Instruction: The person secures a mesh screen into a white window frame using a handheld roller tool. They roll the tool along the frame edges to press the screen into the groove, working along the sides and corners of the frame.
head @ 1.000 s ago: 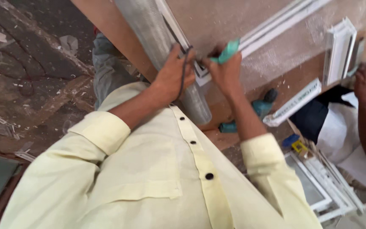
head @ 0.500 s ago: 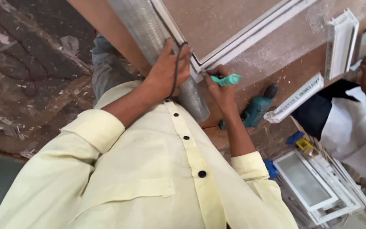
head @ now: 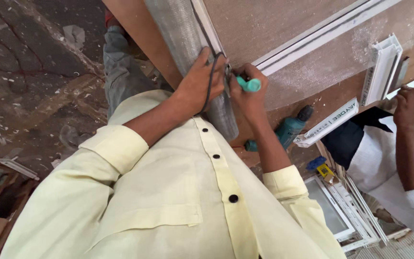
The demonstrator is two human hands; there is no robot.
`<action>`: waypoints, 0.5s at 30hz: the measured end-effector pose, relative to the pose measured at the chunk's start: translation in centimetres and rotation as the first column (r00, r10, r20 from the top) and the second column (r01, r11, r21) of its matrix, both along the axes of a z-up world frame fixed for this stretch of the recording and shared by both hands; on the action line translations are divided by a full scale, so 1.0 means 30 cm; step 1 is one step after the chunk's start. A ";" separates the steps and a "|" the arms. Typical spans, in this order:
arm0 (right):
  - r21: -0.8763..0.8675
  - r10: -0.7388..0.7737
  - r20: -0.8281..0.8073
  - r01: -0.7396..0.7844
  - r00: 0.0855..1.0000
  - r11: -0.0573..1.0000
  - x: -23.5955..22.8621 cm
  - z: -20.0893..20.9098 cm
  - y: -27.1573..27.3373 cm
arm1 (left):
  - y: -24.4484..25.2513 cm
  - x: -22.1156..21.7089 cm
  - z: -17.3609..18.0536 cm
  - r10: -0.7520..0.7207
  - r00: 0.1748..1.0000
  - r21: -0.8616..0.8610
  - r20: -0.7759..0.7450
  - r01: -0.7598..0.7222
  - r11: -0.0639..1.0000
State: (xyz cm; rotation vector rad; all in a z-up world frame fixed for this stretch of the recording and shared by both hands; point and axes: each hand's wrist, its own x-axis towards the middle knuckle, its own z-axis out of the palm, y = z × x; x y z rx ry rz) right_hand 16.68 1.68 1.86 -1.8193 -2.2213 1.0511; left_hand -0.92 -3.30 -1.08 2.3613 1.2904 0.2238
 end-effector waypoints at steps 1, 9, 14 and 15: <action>0.021 0.036 -0.017 -0.035 0.999 0.999 -0.009 0.007 -0.004 | -0.005 -0.002 0.005 0.004 0.999 0.049 -0.032 -0.003 0.999; 0.072 0.042 -0.036 -0.040 0.998 0.997 -0.014 -0.003 0.011 | -0.005 -0.014 0.020 -0.019 0.996 0.057 -0.090 0.024 0.998; 0.080 0.017 -0.068 -0.012 0.998 0.997 0.015 -0.017 0.057 | -0.038 -0.037 0.030 0.138 0.988 0.284 -0.065 -0.115 0.952; 0.091 0.030 -0.068 -0.024 0.997 0.996 0.015 -0.023 0.052 | -0.044 -0.037 0.033 0.134 0.989 0.257 -0.067 -0.113 0.960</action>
